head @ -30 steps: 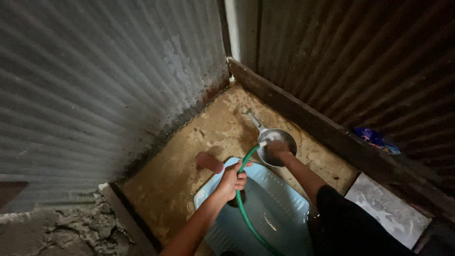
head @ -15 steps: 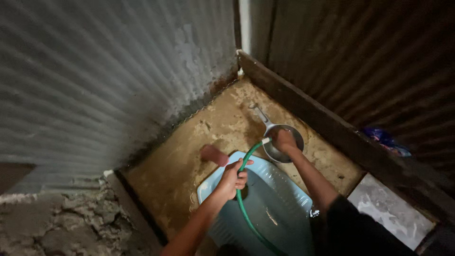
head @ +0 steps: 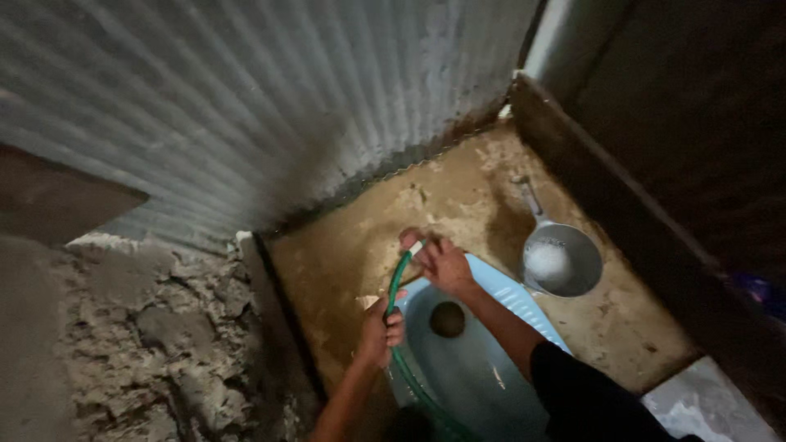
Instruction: The person cleans a squat toilet and the surrounding floor area by hand using a hose, a sponge, and liquid soap from a packet, then rinses the surfaces with water using a ladle.
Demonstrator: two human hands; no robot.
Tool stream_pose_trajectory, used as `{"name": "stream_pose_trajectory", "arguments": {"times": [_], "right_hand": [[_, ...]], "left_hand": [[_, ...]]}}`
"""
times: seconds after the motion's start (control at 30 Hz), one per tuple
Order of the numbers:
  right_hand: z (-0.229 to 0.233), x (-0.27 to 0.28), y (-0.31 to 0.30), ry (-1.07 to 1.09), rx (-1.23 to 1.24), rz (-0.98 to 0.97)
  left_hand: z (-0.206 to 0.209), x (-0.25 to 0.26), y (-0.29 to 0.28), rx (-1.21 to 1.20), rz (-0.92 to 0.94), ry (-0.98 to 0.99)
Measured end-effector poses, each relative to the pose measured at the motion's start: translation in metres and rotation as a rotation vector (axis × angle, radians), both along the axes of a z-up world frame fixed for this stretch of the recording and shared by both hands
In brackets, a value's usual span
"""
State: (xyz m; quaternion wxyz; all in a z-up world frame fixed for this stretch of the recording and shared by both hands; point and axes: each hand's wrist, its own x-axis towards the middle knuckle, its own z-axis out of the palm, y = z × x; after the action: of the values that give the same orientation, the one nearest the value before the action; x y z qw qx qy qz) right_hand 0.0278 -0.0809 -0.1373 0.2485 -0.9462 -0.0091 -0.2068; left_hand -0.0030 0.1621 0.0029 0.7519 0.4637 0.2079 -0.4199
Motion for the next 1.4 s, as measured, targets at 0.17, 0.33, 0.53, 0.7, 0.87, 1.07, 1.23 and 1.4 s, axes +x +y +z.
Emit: {"name": "stream_pose_trajectory", "arguments": {"times": [0.17,0.33,0.53,0.7,0.87,1.07,1.23,1.4], "right_hand": [[0.002,0.030,0.016,0.400,-0.322,-0.049],[-0.022,0.065,-0.044,0.420,-0.318,-0.365],[-0.071,0.097,0.021,0.237,-0.268,-0.321],[-0.061,0.135,-0.065,0.540,0.163,-0.481],[-0.062,0.179,-0.064,0.313,-0.349,-0.595],[-0.078,0.209,0.003,-0.061,-0.530,-0.271],[-0.056,0.187,-0.076,0.415,-0.174,-0.498],[-0.081,0.194,0.013,0.069,-0.390,-0.387]], "left_hand": [[-0.016,0.021,0.016,0.087,-0.018,-0.052],[-0.018,0.045,0.022,0.001,0.009,-0.024],[-0.015,0.076,0.004,-0.049,0.015,-0.077],[-0.011,0.097,0.004,-0.064,0.066,-0.068],[-0.014,0.113,0.014,-0.100,0.114,-0.052],[-0.017,0.125,0.002,-0.186,0.105,-0.068],[-0.012,0.127,0.020,-0.147,0.111,-0.101],[-0.011,0.129,0.013,-0.164,0.125,-0.110]]}}
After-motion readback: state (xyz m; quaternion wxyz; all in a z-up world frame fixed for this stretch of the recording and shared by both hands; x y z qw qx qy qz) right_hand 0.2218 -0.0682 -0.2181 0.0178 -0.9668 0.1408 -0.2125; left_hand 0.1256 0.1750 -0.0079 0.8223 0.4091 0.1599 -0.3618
